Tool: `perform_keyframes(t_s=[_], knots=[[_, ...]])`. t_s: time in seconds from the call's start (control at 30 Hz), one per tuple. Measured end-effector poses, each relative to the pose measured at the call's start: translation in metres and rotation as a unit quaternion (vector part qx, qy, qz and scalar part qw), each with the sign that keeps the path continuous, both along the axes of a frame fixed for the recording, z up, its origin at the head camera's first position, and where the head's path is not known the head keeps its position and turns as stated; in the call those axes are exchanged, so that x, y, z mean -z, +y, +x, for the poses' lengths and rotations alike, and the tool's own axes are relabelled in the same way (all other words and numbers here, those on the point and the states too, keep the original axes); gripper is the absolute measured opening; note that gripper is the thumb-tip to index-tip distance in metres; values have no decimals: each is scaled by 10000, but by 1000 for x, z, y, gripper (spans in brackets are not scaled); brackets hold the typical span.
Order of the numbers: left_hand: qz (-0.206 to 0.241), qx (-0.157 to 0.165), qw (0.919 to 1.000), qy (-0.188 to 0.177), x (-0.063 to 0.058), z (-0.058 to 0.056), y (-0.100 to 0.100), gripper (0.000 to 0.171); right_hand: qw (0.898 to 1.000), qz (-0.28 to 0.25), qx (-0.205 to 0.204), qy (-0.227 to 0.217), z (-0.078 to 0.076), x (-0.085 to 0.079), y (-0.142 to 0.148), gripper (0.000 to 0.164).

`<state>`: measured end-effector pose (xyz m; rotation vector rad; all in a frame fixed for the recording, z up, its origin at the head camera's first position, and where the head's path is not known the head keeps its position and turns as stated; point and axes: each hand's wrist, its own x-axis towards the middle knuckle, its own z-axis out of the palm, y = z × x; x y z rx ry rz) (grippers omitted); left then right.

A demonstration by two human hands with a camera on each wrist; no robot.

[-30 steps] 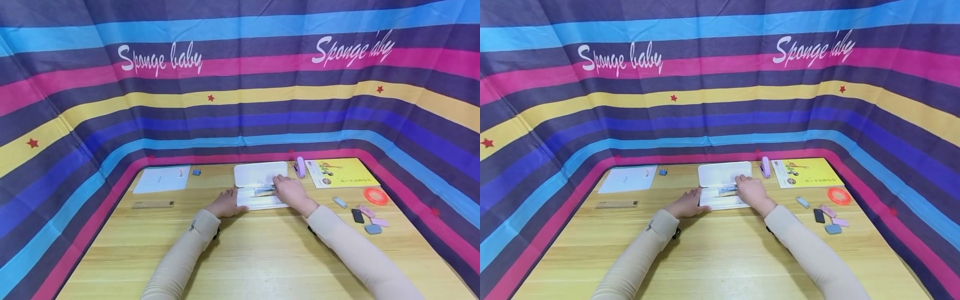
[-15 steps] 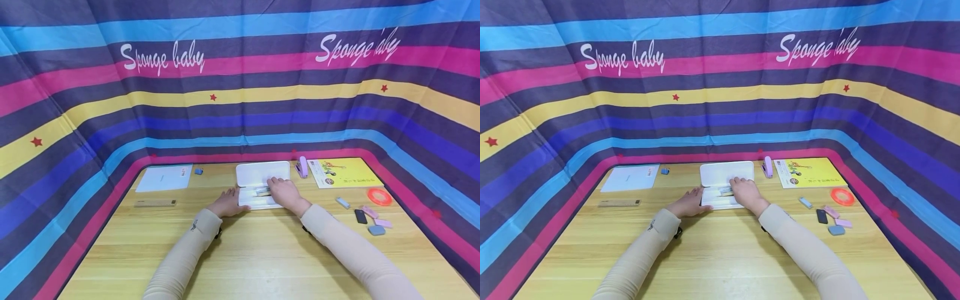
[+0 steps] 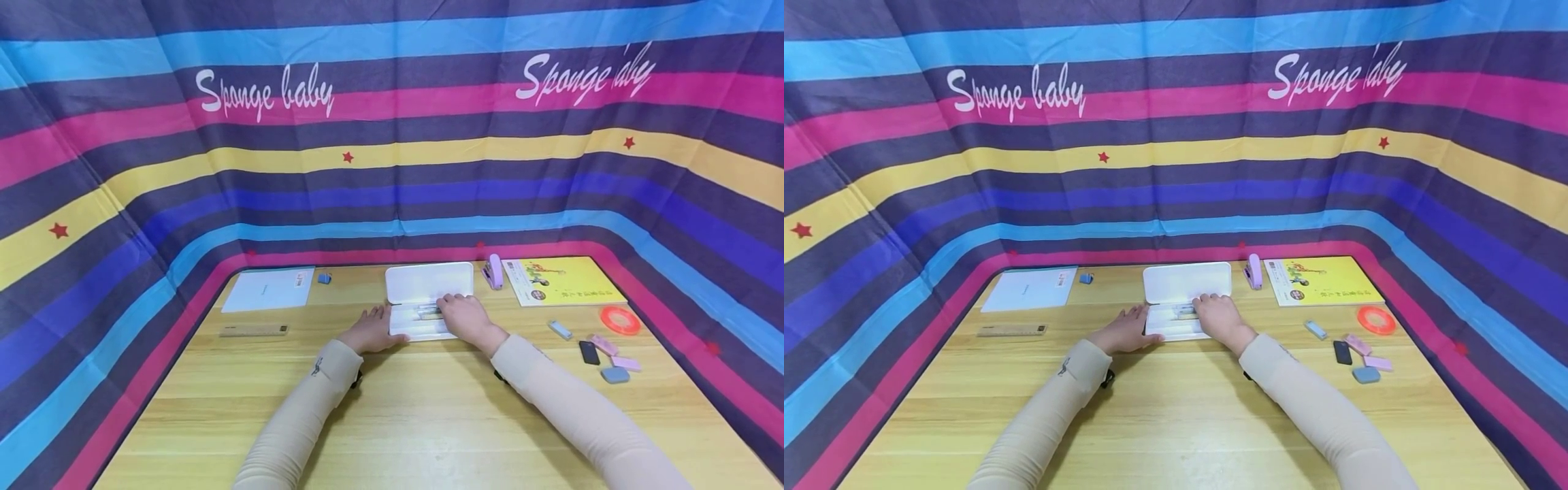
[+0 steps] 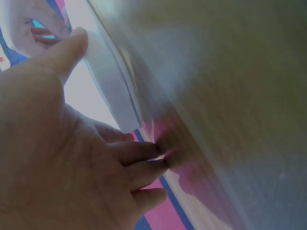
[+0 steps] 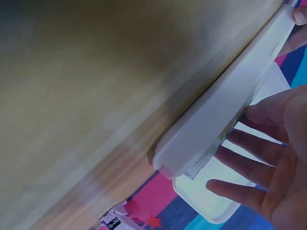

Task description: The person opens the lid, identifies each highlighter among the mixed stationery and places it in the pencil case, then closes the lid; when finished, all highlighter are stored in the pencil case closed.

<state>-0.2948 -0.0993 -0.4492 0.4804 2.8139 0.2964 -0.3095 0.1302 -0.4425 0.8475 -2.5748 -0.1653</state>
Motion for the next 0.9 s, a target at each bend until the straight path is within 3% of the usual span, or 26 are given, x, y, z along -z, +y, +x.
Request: perform_keyframes(t_s=[0.33, 0.57, 0.8, 0.9], knots=[[65, 27, 10000, -28, 1, 1, -1, 101, 9981, 30, 123, -598, 17, -1, 5, 30], [-8, 106, 9999, 41, -2, 0, -4, 103, 9939, 269, -35, -1069, 34, -5, 4, 39], [-44, 164, 9997, 182, -1, -1, -3, 102, 9802, 113, 366, -1945, 40, -3, -7, 49], [-20, 195, 9996, 198, 0, -1, -2, 102, 9784, 153, 409, -2020, 43, -3, -11, 49]])
